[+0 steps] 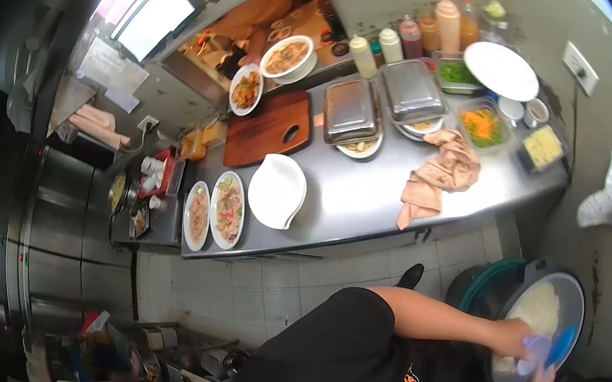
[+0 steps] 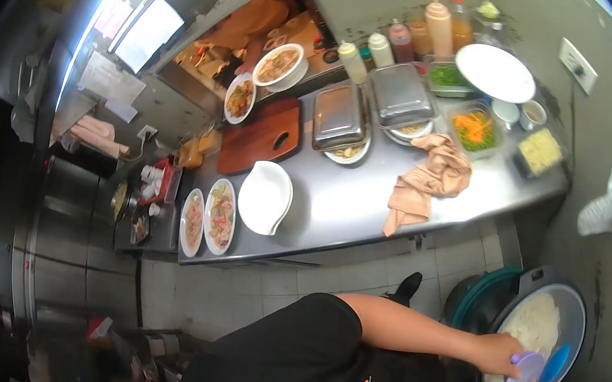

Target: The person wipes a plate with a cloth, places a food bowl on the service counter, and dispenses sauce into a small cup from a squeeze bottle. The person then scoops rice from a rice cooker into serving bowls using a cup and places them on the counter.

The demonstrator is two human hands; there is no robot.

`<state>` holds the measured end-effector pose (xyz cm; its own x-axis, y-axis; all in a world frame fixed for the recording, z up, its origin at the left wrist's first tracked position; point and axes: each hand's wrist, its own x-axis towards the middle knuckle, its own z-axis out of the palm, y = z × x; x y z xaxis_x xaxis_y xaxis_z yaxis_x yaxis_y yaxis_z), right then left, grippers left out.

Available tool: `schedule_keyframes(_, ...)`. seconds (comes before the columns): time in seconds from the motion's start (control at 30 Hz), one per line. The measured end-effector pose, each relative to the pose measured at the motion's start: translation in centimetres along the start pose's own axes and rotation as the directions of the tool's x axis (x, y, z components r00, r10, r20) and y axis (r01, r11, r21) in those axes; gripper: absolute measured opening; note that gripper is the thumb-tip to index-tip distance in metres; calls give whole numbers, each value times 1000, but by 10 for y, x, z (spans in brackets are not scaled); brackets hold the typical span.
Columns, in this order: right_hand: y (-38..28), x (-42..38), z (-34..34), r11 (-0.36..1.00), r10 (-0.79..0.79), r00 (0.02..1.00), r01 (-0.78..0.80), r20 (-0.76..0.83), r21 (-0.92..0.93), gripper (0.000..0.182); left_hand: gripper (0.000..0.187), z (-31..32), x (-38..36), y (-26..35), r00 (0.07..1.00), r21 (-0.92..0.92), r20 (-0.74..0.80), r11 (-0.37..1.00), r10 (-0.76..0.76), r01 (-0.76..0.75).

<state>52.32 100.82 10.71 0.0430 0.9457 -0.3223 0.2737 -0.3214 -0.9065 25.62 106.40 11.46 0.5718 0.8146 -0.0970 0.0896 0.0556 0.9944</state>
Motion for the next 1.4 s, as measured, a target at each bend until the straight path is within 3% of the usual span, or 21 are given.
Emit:
schedule_keyframes(0.07,-2,5,-10,833,327,945,-300,25,466,57,36,-29,-4,-3,968,-49,190,983,-167,179)
schedule_keyframes(0.13,35,13,-36,917,302,940,-241,-156,318,61,41,-46,-18,-10,983,-194,84,965,-160,174)
schedule_keyframes(0.23,53,-5,-41,927,272,945,-206,-181,314,56,40,-73,-25,-41,988,-216,-81,970,-132,111)
schedule_keyframes(0.27,62,2,-41,923,347,913,-291,-213,253,49,40,-81,-28,-59,976,-209,-183,975,-118,79)
schedule_keyframes(0.33,91,30,-48,877,480,828,-464,-290,128,36,41,-96,-34,-105,870,123,-471,988,142,-95)
schedule_keyframes(0.37,151,57,-83,830,542,802,-558,-252,6,41,42,-105,-40,-124,835,29,-547,999,52,-43)
schedule_keyframes(0.47,290,119,-136,760,386,810,-550,-441,-345,43,43,-132,-72,-105,704,-182,-698,983,-130,1)
schedule_keyframes(0.57,313,149,-120,646,73,948,-281,-308,-710,41,44,-132,-97,-125,565,-108,-805,981,-181,161)
schedule_keyframes(0.67,282,158,-51,646,142,966,-257,-217,-719,39,46,-114,-110,-108,462,-292,-825,945,-325,145)
schedule_keyframes(0.77,273,180,-24,507,128,983,-179,-132,-843,38,44,-91,-111,-119,439,-318,-824,933,-359,166)
schedule_keyframes(0.87,115,148,-16,697,260,949,-57,178,-715,40,39,-74,-104,-93,520,-208,-794,944,-315,254)
schedule_keyframes(0.93,195,174,-79,884,461,886,-454,50,-110,44,36,-56,-76,-61,659,-20,-733,974,-169,227)
schedule_keyframes(0.97,237,187,-111,815,551,835,-533,-16,226,46,35,-46,-65,-49,712,69,-695,978,-95,198)
schedule_keyframes(1.0,227,182,-110,837,530,846,-512,-53,194,45,35,-36,-43,-52,828,181,-560,971,-30,158)
schedule_keyframes(1.07,201,171,-99,891,333,934,-357,-131,-281,44,41,-16,-10,-37,949,242,-312,963,-36,116)
schedule_keyframes(1.17,156,155,-79,684,21,991,-110,-131,-721,45,51,-13,-19,-7,964,354,-264,925,-44,139)
schedule_keyframes(1.23,147,139,-68,624,-285,949,74,-138,-778,41,50,-31,-40,-12,969,323,-244,939,-38,119)
schedule_keyframes(1.27,156,132,-64,567,-480,865,176,-149,-804,37,47,-46,-58,-31,950,154,-238,958,-202,242)
schedule_keyframes(1.3,140,118,-52,585,-512,845,209,-157,-784,37,44,-63,-86,-55,912,-19,-208,933,-354,358)
schedule_keyframes(1.37,100,94,-7,660,-468,872,239,-141,-712,37,60,-82,-167,-133,819,96,-377,862,-432,498)
schedule_keyframes(1.4,81,85,21,684,-447,888,260,-110,-682,37,74,-81,-220,-184,742,388,-413,635,-528,668)
